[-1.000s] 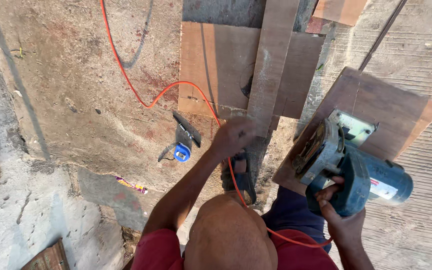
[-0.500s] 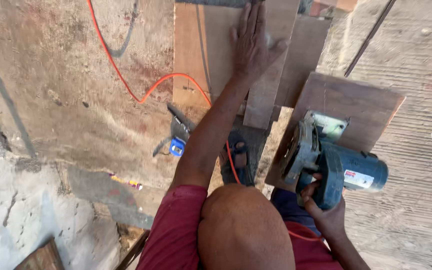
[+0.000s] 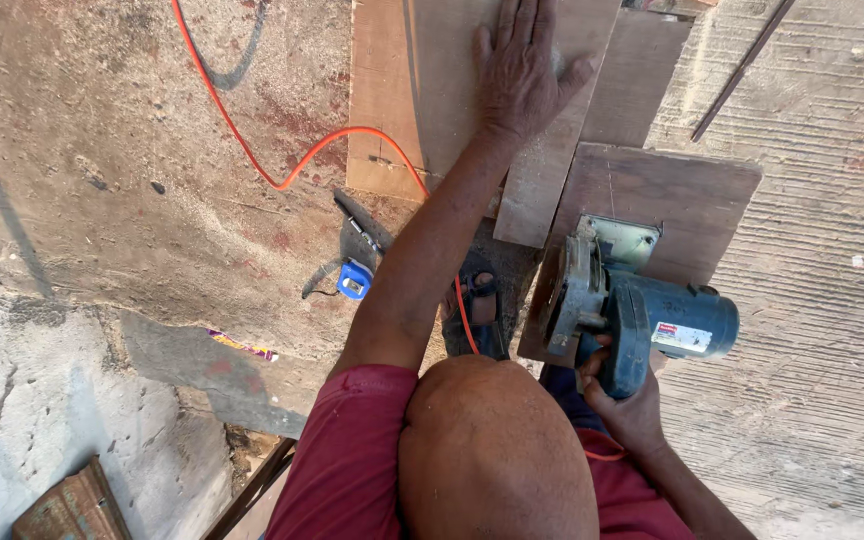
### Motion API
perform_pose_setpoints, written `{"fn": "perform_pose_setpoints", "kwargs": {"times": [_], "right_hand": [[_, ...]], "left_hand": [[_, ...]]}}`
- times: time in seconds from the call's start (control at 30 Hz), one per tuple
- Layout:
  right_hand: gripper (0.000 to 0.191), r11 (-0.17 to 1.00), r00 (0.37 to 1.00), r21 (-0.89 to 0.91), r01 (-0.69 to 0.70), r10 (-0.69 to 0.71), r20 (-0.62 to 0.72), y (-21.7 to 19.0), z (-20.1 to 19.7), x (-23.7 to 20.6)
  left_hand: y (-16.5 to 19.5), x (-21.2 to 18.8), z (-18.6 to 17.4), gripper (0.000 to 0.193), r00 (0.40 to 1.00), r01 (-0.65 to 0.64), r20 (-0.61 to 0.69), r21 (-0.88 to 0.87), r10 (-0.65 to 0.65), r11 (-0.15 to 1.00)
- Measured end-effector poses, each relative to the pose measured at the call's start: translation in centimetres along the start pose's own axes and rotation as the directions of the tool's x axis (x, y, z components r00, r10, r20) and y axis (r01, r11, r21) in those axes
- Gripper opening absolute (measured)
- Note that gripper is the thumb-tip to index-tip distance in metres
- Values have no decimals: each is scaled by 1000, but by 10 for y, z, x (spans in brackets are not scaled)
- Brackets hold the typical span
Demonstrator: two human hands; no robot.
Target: The person measures a plywood sheet on the ground with a tape measure and marks cut lines with a marker, repositioning the sheet between measurements. They then guide a circular saw to cut a narrow board, and resume measuring and marking the plywood sheet.
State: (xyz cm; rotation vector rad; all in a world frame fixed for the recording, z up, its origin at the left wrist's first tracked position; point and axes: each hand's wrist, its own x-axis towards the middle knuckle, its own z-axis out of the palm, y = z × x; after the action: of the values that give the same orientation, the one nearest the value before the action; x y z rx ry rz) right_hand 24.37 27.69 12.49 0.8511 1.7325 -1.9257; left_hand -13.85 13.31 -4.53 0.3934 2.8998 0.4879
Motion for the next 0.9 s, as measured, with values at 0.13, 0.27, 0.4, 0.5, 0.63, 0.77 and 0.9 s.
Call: {"fn": "perform_pose_setpoints", "kwargs": {"times": [0.13, 0.27, 0.4, 0.5, 0.63, 0.77, 0.9], "right_hand": [[58, 1000, 1000, -26, 16, -16, -6, 6, 4, 2], [54, 1000, 1000, -25, 16, -16, -12, 10, 3, 4], [55, 998, 999, -52, 26, -25, 21, 9, 1, 7], [55, 999, 999, -40, 15, -14, 29, 6, 2, 8], [58, 990, 995, -113, -86, 81, -51, -2, 4, 9], [40, 996, 999, -74, -45, 42, -35, -6, 4, 11], [28, 992, 999, -129, 10, -14, -30, -5, 4, 12]], "left_hand": [[2, 1, 0, 103, 974, -82, -219, -61, 66, 995], [0, 1, 3, 100, 989, -61, -137, -34, 56, 998], [-2, 3, 7, 100, 980, -56, -192, 0, 55, 998], [-3, 3, 10, 98, 954, -121, -278, -13, 112, 993], [-4, 3, 12, 94, 973, -114, -210, -61, 99, 992], [-4, 3, 15, 90, 938, -146, -323, -49, 123, 988], [-6, 3, 18, 88, 946, -157, -299, -70, 129, 985]]}}
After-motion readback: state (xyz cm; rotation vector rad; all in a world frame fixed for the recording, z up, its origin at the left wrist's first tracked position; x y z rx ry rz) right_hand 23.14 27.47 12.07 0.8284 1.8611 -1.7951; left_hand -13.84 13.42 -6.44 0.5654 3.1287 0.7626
